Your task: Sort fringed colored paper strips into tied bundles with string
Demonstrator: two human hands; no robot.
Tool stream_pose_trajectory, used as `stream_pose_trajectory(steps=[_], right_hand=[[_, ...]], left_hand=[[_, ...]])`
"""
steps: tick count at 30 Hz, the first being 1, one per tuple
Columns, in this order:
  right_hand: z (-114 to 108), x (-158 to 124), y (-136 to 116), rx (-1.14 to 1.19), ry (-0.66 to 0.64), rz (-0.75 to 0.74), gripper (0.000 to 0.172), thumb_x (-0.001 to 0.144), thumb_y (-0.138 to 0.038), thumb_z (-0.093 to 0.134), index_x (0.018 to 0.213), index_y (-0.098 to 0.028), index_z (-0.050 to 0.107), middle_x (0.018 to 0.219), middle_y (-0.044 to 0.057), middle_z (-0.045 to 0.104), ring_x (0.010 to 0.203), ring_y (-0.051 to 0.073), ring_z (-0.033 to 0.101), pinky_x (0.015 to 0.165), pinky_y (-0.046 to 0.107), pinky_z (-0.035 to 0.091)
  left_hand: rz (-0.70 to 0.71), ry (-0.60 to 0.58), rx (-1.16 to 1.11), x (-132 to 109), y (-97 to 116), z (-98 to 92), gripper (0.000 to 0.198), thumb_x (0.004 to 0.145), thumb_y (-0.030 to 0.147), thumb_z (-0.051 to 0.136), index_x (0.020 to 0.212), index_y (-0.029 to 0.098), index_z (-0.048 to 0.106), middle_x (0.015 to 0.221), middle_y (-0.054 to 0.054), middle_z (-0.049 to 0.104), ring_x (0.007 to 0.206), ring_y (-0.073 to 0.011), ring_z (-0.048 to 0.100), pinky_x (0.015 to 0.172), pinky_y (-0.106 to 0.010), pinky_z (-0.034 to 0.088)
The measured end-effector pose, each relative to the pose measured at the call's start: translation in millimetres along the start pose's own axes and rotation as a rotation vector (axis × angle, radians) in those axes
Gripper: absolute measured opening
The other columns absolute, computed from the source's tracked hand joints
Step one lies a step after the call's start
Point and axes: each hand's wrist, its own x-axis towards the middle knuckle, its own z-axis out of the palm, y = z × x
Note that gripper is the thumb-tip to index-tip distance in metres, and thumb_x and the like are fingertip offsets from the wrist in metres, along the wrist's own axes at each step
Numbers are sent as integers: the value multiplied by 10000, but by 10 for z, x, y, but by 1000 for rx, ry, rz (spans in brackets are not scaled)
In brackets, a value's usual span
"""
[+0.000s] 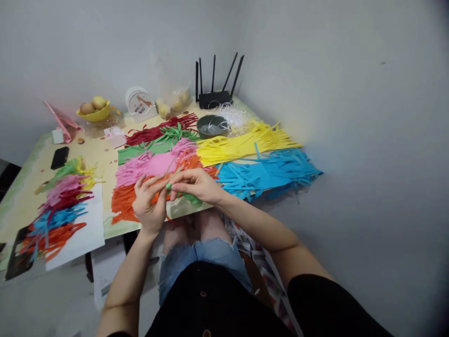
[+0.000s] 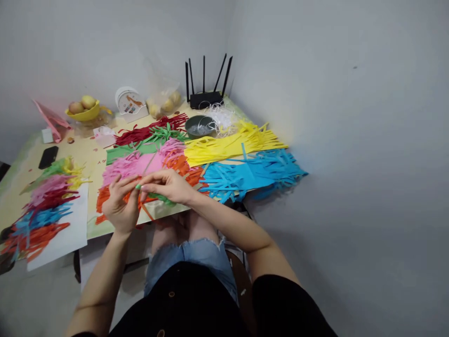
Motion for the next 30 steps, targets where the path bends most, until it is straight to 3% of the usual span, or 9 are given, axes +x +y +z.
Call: stream_pose_trajectory(steps=[6, 10, 13, 15, 17, 19, 21, 24, 30], right_hand=[[-38, 148, -20, -320, 173, -164, 147, 918, -311, 626, 957, -171, 603, 841, 17, 713, 793, 131, 706, 780, 256, 534], [-101, 246, 54, -671, 160, -289, 110, 952, -262, 586, 991, -174, 639, 990, 50, 728, 906, 154, 698, 849, 277, 527], [-497, 479, 69, -944, 70, -337, 154, 957, -267, 602, 1026, -173, 702, 1070, 64, 754, 1031, 184, 673, 976, 316, 485], [-991, 733, 24, -1131, 210, -172, 189, 971, -260, 576, 1036, -163, 724, 1091, 68, 760, 1047, 184, 670, 976, 299, 479], [-1576, 1016, -34, -1341, 443, 183, 299, 1032, -275, 449, 1133, -163, 707, 1188, 74, 735, 1088, 167, 661, 972, 263, 472], [-2115, 1269, -47, -1391, 501, 348, 300, 1022, -214, 455, 1139, -90, 702, 1220, 162, 709, 1146, 225, 649, 1006, 310, 465], [-2505, 1455, 16, -1413, 485, 478, 250, 989, -236, 562, 1112, -65, 696, 1189, 183, 696, 1133, 249, 654, 1004, 364, 494], [-2794, 1611, 210, -1435, 436, 605, 361, 948, -342, 660, 1215, -100, 635, 1238, 141, 645, 1108, 236, 650, 957, 427, 552], [-2930, 1671, 449, -1443, 390, 669, 393, 958, -367, 642, 1267, -128, 606, 1272, 126, 624, 1111, 239, 642, 936, 435, 565]], left_hand=[[-546, 62, -338, 21, 51, 273, 202, 876, 351, 706, 955, 188, 796, 1015, -84, 786, 1002, -235, 738, 906, -358, 575], [-599, 222, -334, 107, -47, 387, 169, 834, 323, 735, 888, 169, 779, 868, -52, 771, 900, -209, 733, 852, -329, 570], [-549, 413, -371, 221, -83, 242, 101, 799, 278, 729, 794, 177, 727, 783, -11, 730, 797, -161, 695, 855, -314, 554], [-589, 367, -566, 294, -49, 62, 147, 765, 314, 738, 743, 182, 677, 672, 18, 647, 682, -138, 633, 799, -308, 561], [-678, 164, -738, 328, 18, -88, 213, 761, 361, 751, 723, 179, 646, 627, 23, 576, 622, -130, 581, 733, -301, 564], [-744, 0, -740, 306, 78, -140, 242, 793, 376, 754, 726, 173, 642, 641, 8, 574, 636, -133, 583, 713, -290, 560], [-791, -53, -663, 242, 94, -95, 234, 819, 374, 755, 749, 171, 662, 647, -2, 592, 656, -138, 600, 701, -275, 553], [-895, -89, -585, 138, 25, 33, 246, 807, 396, 779, 777, 171, 686, 598, 9, 579, 622, -131, 592, 656, -253, 540], [-991, -43, -490, 149, -177, 202, 311, 689, 428, 854, 767, 180, 682, 585, 6, 645, 548, -134, 622, 513, -209, 496]])
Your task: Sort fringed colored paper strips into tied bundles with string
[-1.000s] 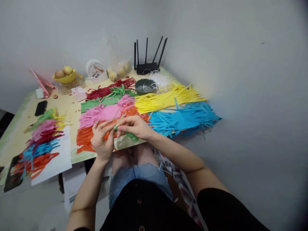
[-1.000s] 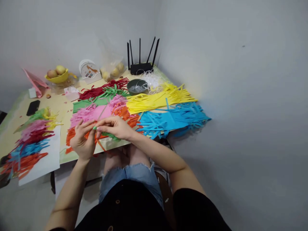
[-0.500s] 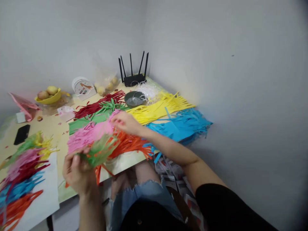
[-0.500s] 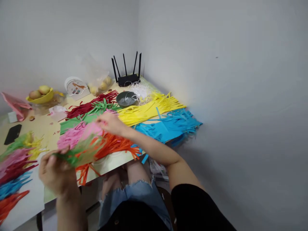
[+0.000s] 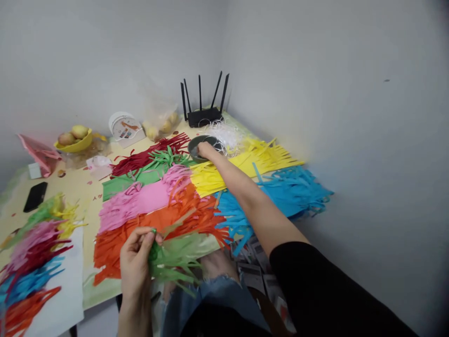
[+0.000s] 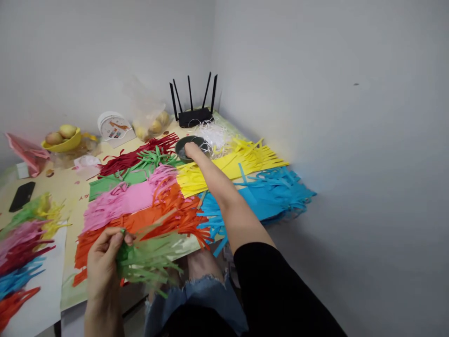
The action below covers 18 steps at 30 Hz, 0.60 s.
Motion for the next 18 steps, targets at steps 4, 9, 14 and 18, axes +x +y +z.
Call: stream_pose_trajectory(steps=[4, 9, 14, 18], right_hand=[[-127, -70, 20, 62, 52, -41, 341, 955, -336, 648, 1215, -116, 633, 1246, 129, 644, 1113, 235, 644, 963, 439, 548], [-175, -641, -362, 283, 190, -216, 257, 973, -213, 532, 1104, -55, 686, 1097, 157, 731, 1026, 192, 676, 945, 288, 499], [178, -1846, -990, 1199, -106, -622, 314, 793, -430, 763, 885, -135, 710, 808, 41, 729, 719, 140, 665, 699, 259, 531], [267, -2498, -1215, 1464, -264, -593, 351, 753, -468, 810, 854, -152, 696, 764, 25, 718, 723, 140, 688, 741, 279, 553]], left_hand=[[-16, 0, 12, 152, -61, 50, 315, 662, 403, 866, 799, 177, 697, 628, -16, 704, 580, -147, 676, 549, -212, 525], [88, 93, 49, 270, -141, 93, 270, 732, 375, 822, 846, 162, 702, 717, -39, 753, 673, -168, 733, 663, -248, 575], [191, 146, -3, 231, -113, 188, 222, 753, 330, 815, 846, 157, 712, 757, -46, 770, 712, -156, 744, 703, -231, 573], [249, 104, -8, 49, -36, 191, 207, 764, 334, 814, 821, 159, 721, 729, -37, 752, 664, -133, 713, 685, -222, 567]])
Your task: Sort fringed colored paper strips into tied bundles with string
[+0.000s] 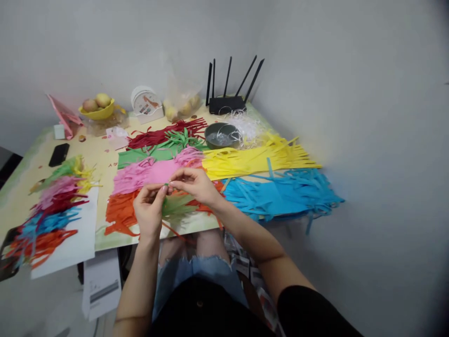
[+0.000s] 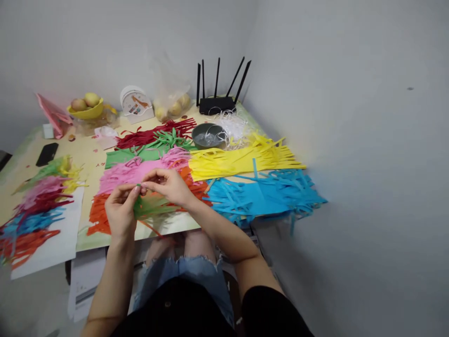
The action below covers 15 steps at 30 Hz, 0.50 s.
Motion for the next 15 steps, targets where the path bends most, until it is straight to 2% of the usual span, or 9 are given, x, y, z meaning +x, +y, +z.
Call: stream_pose_trajectory(steps=[5, 11, 15], right_hand=[[191, -159, -88, -1, 28, 3, 386, 705, -498, 840, 829, -157, 708, 747, 21, 718, 706, 136, 681, 703, 270, 545], [342, -318, -76, -75, 56, 24, 365, 689, -473, 842, 826, -158, 718, 774, 17, 724, 675, 116, 639, 685, 258, 534], [432, -423, -76, -108, 27, 44, 389, 701, -503, 827, 831, -154, 713, 762, 24, 723, 706, 132, 653, 676, 256, 513]], left_hand=[[54, -20, 95, -210, 111, -164, 205, 798, 353, 791, 843, 164, 726, 758, -34, 742, 675, -134, 702, 685, -233, 558], [291, -19, 371, -383, 192, -333, 122, 836, 308, 746, 843, 186, 749, 814, -31, 755, 772, -150, 709, 756, -255, 549], [124, -56, 195, -477, 221, -426, 187, 809, 336, 770, 856, 170, 699, 795, -34, 740, 746, -159, 724, 709, -246, 556]])
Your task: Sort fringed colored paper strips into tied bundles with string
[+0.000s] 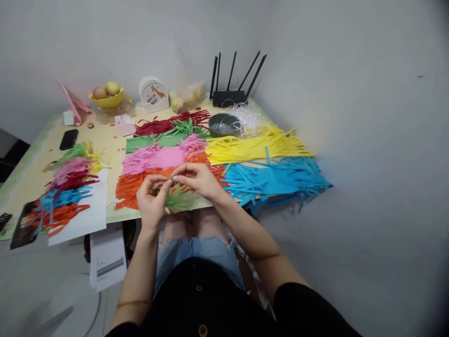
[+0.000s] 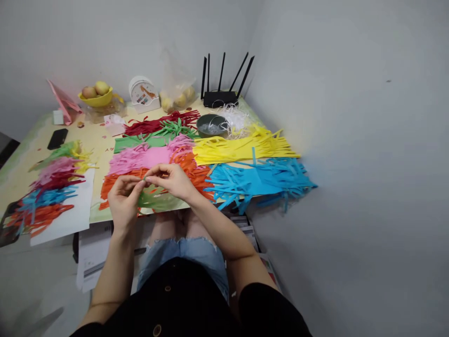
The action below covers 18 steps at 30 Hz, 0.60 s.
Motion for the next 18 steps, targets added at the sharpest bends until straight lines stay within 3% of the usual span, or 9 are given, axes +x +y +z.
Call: stream_pose_trajectory(steps=[3, 9, 14, 18], right_hand=[[84, -68, 13, -51, 44, -33, 400, 728, -522, 805, 854, -154, 713, 760, 23, 712, 686, 122, 622, 650, 247, 479], [149, -175, -10, -300, 14, -75, 311, 803, -467, 759, 868, -162, 752, 701, -7, 618, 625, 104, 511, 599, 239, 409], [153, -292, -27, -460, -26, -129, 241, 893, -384, 680, 807, -177, 769, 767, 33, 670, 697, 138, 595, 669, 270, 446], [244, -364, 31, -556, -25, -152, 214, 899, -339, 677, 767, -194, 764, 734, 34, 681, 682, 152, 609, 660, 285, 444]], left_hand=[[-59, -60, -79, -70, 1, -73, 205, 814, 335, 766, 896, 163, 692, 844, -50, 744, 793, -166, 733, 729, -244, 558], [88, 27, 91, -226, -54, -142, 97, 862, 265, 714, 888, 172, 698, 840, -25, 728, 795, -135, 717, 769, -231, 544], [-157, -79, -161, -325, -91, -195, 229, 799, 327, 785, 921, 176, 664, 843, -40, 741, 785, -170, 742, 749, -260, 562], [-244, -89, -292, -372, -131, -242, 274, 711, 338, 849, 872, 173, 700, 813, -43, 746, 768, -176, 733, 742, -270, 563]])
